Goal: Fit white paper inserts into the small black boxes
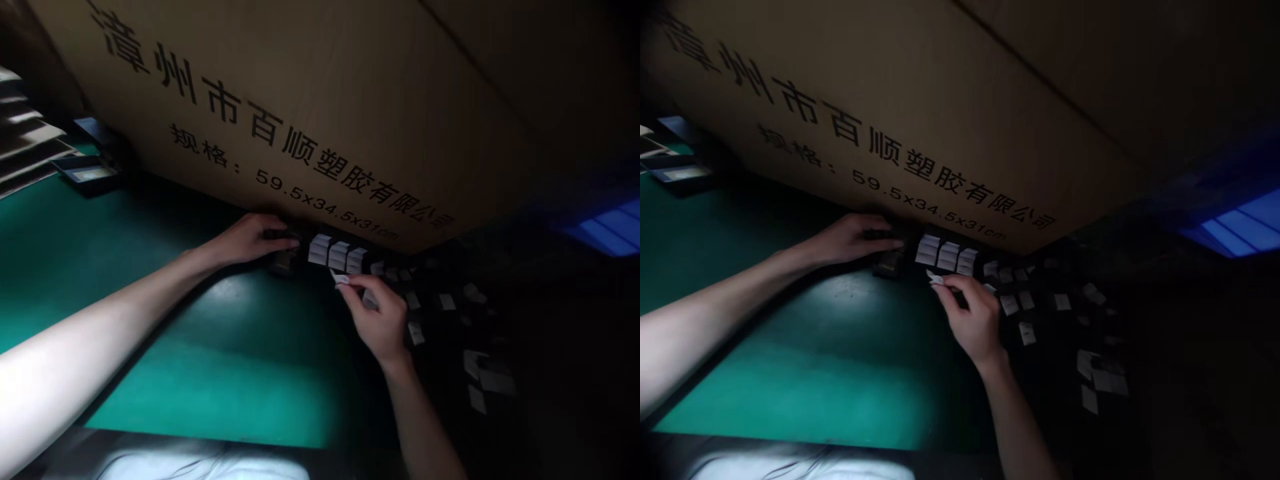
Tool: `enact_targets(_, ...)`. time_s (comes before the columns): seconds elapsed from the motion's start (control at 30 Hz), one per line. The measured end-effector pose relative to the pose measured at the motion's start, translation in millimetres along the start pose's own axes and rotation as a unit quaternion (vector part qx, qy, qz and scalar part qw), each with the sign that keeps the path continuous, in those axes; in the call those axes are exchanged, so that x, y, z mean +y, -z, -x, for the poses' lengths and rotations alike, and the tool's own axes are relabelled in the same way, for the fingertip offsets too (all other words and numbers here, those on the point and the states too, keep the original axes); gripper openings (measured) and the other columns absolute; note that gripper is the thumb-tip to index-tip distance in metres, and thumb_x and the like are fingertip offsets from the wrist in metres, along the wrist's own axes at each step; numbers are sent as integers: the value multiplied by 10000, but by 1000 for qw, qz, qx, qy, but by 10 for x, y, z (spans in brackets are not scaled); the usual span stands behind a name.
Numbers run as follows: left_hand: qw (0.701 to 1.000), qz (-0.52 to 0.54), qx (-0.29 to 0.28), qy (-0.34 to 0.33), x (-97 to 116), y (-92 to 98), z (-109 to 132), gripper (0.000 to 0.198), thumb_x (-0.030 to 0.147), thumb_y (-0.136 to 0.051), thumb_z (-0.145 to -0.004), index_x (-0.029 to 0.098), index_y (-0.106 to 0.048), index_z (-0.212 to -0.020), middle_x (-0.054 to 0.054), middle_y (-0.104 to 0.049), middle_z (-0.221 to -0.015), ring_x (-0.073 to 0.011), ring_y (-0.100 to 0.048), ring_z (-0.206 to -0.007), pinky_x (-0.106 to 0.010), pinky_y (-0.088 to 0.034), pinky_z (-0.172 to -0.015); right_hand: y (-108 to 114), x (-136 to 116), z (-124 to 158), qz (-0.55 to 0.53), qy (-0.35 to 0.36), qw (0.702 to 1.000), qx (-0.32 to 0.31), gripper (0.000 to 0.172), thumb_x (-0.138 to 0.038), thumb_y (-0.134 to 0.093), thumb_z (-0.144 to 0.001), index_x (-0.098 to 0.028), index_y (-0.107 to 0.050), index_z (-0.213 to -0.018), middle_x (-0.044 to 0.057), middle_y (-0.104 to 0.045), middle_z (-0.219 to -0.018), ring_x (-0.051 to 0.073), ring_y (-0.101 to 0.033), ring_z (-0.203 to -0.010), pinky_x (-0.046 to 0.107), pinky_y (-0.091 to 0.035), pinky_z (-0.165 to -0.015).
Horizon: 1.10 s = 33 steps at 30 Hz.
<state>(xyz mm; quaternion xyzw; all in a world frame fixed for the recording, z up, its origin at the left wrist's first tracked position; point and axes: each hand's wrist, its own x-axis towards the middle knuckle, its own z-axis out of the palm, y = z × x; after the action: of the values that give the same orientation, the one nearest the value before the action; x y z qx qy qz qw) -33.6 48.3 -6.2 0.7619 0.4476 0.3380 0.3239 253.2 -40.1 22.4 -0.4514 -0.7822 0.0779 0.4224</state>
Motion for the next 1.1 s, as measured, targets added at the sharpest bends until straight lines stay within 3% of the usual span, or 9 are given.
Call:
enact_targets(0.13, 1000, 14, 16, -13, -19, -26, -7, 454, 623, -710, -875, 178, -792, -843, -32, -699, -858, -179, -653, -755, -270, -481, -701, -470, -207, 0, -76, -24, 997, 13, 155, -391, -709, -990, -238, -729, -996, 15, -784, -872, 171, -742, -755, 309, -638, -698)
enact_targets(0.27, 998, 56, 39, 6, -5, -49, 5, 477, 636, -730, -835, 169, -802, -900, -41, -688, -877, -183, -649, -752, -272, -486, -662, -704, -216, 97, -131, -108, 983, 65, 287, -441, -722, -973, -222, -699, -1157, 36, -767, -941, 183, -737, -841, 309, -633, -702)
enact_targets(0.43, 991, 112, 47, 61, 122, -81, 50, 564, 649, -732, -819, 164, -817, -1092, -81, -782, -1070, -241, -715, -910, -317, -560, -788, -729, -76, 123, -86, -92, 981, 144, 251, -402, -703, -1001, -206, -708, -1158, 55, -704, -918, 179, -678, -813, 306, -607, -701)
enact_targets(0.6, 977, 167, 25, 127, 139, -170, 77, 670, 655, -766, -787, 147, -810, -1222, -69, -819, -970, -175, -660, -694, -275, -539, -623, -734, -30, 51, -39, -29, 989, 137, 198, -389, -642, -1043, -216, -722, -1096, 68, -704, -915, 181, -663, -798, 302, -589, -657)
enact_targets(0.7, 975, 189, 17, 113, 114, -215, 78, 640, 622, -795, -778, 157, -828, -1216, -58, -824, -947, -156, -647, -671, -245, -523, -594, -742, -71, 38, -11, 29, 992, 124, 166, -346, -642, -1053, -212, -730, -1093, 76, -734, -945, 173, -690, -819, 292, -606, -670)
enact_targets(0.83, 973, 210, 7, 97, 131, -237, 77, 587, 568, -806, -792, 161, -832, -1214, -34, -804, -851, -120, -603, -603, -206, -490, -545, -761, -112, 28, -4, 104, 986, 128, 136, -234, -667, -1039, -204, -744, -1148, 75, -764, -969, 172, -724, -894, 307, -637, -804)
enact_targets(0.97, 973, 220, -14, 72, 158, -251, 79, 535, 580, -788, -818, 150, -837, -1132, -23, -768, -787, -114, -593, -601, -197, -491, -557, -811, -103, 17, 3, 115, 989, 98, 187, -237, -647, -1049, -219, -752, -1202, 81, -779, -1020, 190, -745, -961, 339, -644, -892)
enact_targets(1.1, 973, 219, -23, 66, 153, -257, 85, 568, 686, -731, -847, 154, -831, -1019, -57, -771, -847, -171, -678, -723, -236, -556, -633, -859, -61, 22, -13, 112, 991, 79, 216, -225, -628, -1052, -198, -751, -1227, 103, -786, -1103, 202, -746, -1040, 342, -645, -941)
